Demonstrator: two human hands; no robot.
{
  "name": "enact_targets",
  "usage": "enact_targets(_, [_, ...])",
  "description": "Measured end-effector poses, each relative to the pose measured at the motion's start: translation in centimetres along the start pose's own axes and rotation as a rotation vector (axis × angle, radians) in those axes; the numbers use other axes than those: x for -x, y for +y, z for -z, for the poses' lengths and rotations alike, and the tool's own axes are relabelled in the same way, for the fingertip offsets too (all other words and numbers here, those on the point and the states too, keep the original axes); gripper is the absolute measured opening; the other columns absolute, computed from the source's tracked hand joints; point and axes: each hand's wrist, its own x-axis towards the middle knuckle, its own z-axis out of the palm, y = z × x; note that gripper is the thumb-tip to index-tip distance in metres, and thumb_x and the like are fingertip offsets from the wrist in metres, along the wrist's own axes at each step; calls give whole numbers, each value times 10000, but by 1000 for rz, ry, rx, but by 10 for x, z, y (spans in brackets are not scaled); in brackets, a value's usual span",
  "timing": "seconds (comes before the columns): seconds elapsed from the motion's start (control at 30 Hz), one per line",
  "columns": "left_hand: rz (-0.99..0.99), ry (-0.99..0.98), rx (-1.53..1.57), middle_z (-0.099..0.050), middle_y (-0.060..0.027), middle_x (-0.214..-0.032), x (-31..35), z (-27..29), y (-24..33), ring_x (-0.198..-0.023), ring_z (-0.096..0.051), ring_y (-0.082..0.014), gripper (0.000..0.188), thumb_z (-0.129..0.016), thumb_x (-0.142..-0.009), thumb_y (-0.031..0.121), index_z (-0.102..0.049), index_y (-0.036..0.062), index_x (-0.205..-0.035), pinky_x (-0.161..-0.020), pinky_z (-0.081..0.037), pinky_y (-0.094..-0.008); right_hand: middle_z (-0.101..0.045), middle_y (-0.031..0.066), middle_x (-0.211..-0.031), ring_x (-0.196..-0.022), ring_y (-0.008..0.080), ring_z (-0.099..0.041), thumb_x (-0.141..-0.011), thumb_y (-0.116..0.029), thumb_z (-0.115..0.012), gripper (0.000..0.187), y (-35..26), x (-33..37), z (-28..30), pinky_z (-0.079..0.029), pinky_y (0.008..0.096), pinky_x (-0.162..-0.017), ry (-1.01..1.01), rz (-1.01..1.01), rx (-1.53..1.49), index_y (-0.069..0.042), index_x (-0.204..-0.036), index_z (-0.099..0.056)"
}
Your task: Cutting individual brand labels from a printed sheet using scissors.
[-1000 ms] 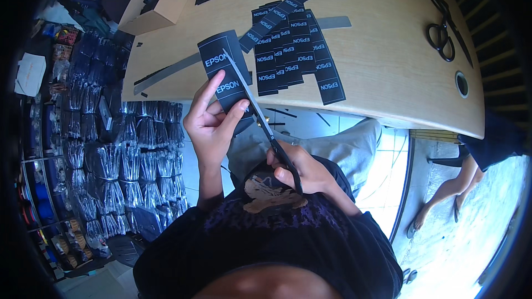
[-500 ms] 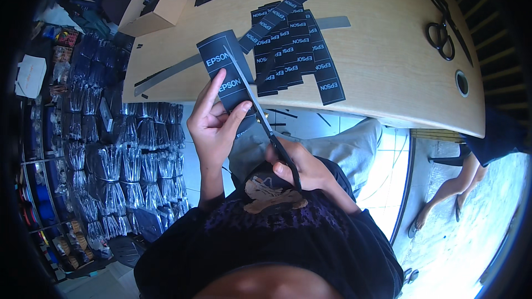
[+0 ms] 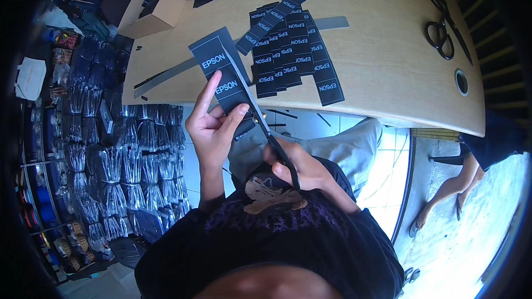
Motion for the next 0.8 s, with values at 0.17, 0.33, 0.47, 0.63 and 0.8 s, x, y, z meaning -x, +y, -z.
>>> enact_targets(0.17, [3,-10,-52,-631,-39,-878,2,1,-3,-545,-434,27,569,-711,-732,-50,-491,-26,-1256,-435,-317,-144,-468,94,-757,-706,203,-455,-837,-641,-417,674,1,-1,0,-370,336,-657,2,4,-12,26,-880,-497])
enact_targets(0.33, [-20,9,-7,-616,-8,-799,1,-5,-2,-517,-389,32,569,-716,-729,-44,-494,-27,-1253,-433,-307,-142,-464,98,-764,-712,219,-455,-839,-643,-407,669,2,-2,0,-368,344,-659,23,-5,-11,20,-855,-492])
enact_targets(0.47, [-21,-23,-43,-622,-24,-832,1,-1,-2,-537,-422,29,567,-714,-730,-48,-494,-28,-1252,-438,-322,-142,-449,101,-755,-709,227,-443,-842,-640,-404,651,-3,-4,-1,-362,355,-654,34,13,-9,6,-815,-475])
enact_targets(0.63, [-6,-34,1,-639,-85,-945,0,-3,-1,-636,-539,-4,570,-699,-739,-63,-476,-34,-1263,-470,-382,-139,-419,87,-728,-687,216,-412,-864,-614,-396,605,-5,-4,0,-353,355,-645,35,18,8,-18,-762,-427])
enact_targets(0.8, [-10,-32,20,-627,-134,-1042,-2,-6,2,-747,-608,-66,574,-686,-747,-69,-459,-37,-1273,-510,-440,-148,-406,75,-714,-676,209,-399,-896,-563,-390,552,-5,-4,-2,-352,347,-644,30,-32,-33,-32,-747,-408])
